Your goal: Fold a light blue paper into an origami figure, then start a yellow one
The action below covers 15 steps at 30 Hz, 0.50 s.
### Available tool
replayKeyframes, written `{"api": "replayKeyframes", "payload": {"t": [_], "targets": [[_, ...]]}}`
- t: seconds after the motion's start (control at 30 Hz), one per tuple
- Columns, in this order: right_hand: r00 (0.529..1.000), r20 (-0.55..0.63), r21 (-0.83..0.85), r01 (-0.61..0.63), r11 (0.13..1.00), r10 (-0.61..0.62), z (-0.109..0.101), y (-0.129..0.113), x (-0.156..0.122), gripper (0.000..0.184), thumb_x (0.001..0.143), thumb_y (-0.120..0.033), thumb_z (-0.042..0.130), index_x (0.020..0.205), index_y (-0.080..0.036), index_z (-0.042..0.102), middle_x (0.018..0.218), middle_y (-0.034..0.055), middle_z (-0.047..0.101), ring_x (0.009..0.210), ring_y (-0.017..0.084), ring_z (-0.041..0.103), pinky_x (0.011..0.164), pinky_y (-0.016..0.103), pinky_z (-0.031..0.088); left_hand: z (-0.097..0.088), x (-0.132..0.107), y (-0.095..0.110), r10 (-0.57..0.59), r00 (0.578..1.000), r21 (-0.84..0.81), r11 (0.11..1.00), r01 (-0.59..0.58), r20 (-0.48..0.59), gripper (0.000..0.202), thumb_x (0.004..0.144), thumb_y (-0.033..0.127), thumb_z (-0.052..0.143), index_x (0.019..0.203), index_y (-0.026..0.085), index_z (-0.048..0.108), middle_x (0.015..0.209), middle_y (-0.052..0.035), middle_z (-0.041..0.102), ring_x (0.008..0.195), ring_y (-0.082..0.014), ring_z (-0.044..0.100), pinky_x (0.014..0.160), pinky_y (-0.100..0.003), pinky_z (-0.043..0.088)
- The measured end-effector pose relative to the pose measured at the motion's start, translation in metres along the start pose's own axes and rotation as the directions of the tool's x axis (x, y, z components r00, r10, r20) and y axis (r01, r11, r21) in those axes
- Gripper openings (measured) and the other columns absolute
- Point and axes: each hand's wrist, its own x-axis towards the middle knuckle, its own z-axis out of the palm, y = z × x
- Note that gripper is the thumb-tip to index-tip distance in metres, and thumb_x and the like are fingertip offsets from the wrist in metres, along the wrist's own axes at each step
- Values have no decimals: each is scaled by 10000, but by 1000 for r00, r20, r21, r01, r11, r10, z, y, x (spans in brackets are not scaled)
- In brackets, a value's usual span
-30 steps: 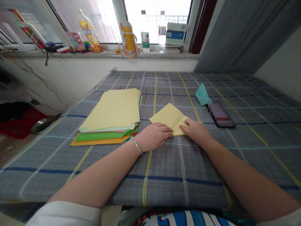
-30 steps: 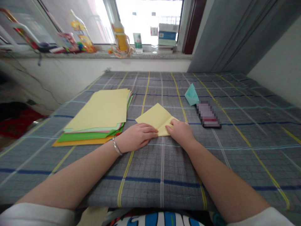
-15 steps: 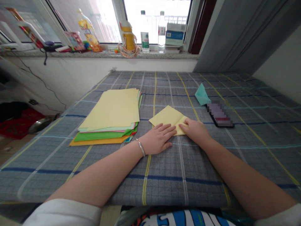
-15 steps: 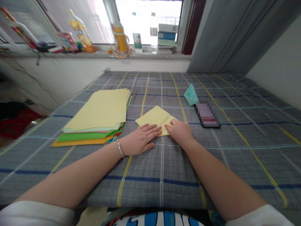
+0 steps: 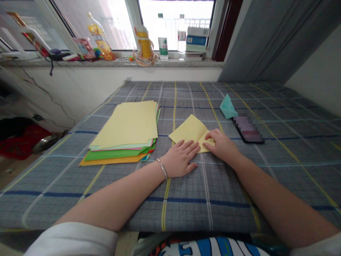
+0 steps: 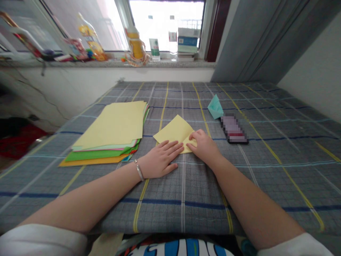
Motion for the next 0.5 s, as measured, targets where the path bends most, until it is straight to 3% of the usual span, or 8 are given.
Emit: {"api": "replayKeyframes", "payload": {"t": [0.07, 0.17, 0.37, 0.5], "targets": [[980, -3, -7, 201, 980, -201, -5, -1, -1, 115, 819, -304, 622, 806, -204, 676, 949, 69, 659, 923, 218, 582, 845, 340, 431, 1, 0, 0, -3, 1000, -1, 1000, 3, 8, 601, 942, 467, 357, 1441, 134, 324, 1505, -112, 331, 1392, -276, 287, 1127, -471, 216], [901, 99, 23, 422, 906, -422, -13, -9, -5, 141, 868, -258, 569, 849, -225, 705, 913, 39, 700, 919, 204, 597, 858, 340, 440, 1, 0, 0, -8, 1000, -16, 1000, 8, 13, 617, 942, 473, 352, 1450, 127, 297, 1513, -108, 315, 1395, -278, 280, 1132, -474, 207], [880, 187, 79, 429, 900, -436, -18, -9, -19, 281, 880, -199, 541, 1136, -256, 642, 1138, 23, 686, 1005, 185, 635, 867, 316, 480, -2, -1, -3, -21, 1000, -94, 995, 23, 21, 667, 897, 485, 450, 1437, 127, 288, 1506, -101, 334, 1398, -260, 279, 1137, -458, 221], [842, 183, 25, 512, 859, -507, -18, -5, -28, 314, 909, -157, 471, 1161, -258, 629, 1216, 25, 652, 1046, 175, 622, 893, 317, 478, -4, -2, -5, -7, 1000, -122, 993, 9, 20, 634, 880, 463, 493, 1386, 112, 342, 1501, -120, 338, 1397, -262, 282, 1137, -459, 229]]}}
